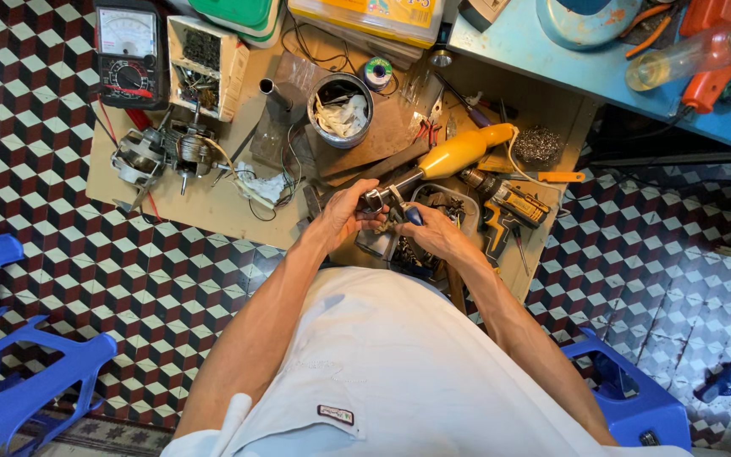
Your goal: The person assembles a yellow handheld electric tool by inserting a metal shaft, using a cordless drill to tighten a screw, and attaching a metal nozzle. The person then secures the nozzle with a wrench and tests the assembled tool.
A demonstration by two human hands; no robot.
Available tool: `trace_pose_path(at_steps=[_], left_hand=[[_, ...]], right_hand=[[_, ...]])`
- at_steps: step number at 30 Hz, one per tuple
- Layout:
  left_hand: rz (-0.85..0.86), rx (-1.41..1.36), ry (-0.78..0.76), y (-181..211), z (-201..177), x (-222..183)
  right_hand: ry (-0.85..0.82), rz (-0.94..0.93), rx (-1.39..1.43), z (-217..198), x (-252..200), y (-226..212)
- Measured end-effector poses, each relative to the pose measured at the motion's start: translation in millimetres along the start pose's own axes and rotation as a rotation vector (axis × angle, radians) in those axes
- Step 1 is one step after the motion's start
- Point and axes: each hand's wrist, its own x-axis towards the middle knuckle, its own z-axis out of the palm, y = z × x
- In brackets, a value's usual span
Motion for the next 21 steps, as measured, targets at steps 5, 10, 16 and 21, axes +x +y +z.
trace_pose_path(at_steps=[5,10,16,21], left_hand=[[-0.006,-0.003,-0.002,3.6,1.8,0.1],[-0.027,0.021,0.008,5.1,2.2,-1.7],[-0.039,0.054,0.001,6.3,0.6,-0.5],[-0.057,0.024,-0.001,6.6,2.7,2.8]], right_hand=[[-0.044,0.043,0.027,-3.1,5.7,6.6],[-0.085,0.16,0.093,-4.0,5.5,5.8],[-0.123,0.18,0.193,-0.6,5.4,2.6],[-0.152,0.209,0.25,-2.9,5.3,-1.6]])
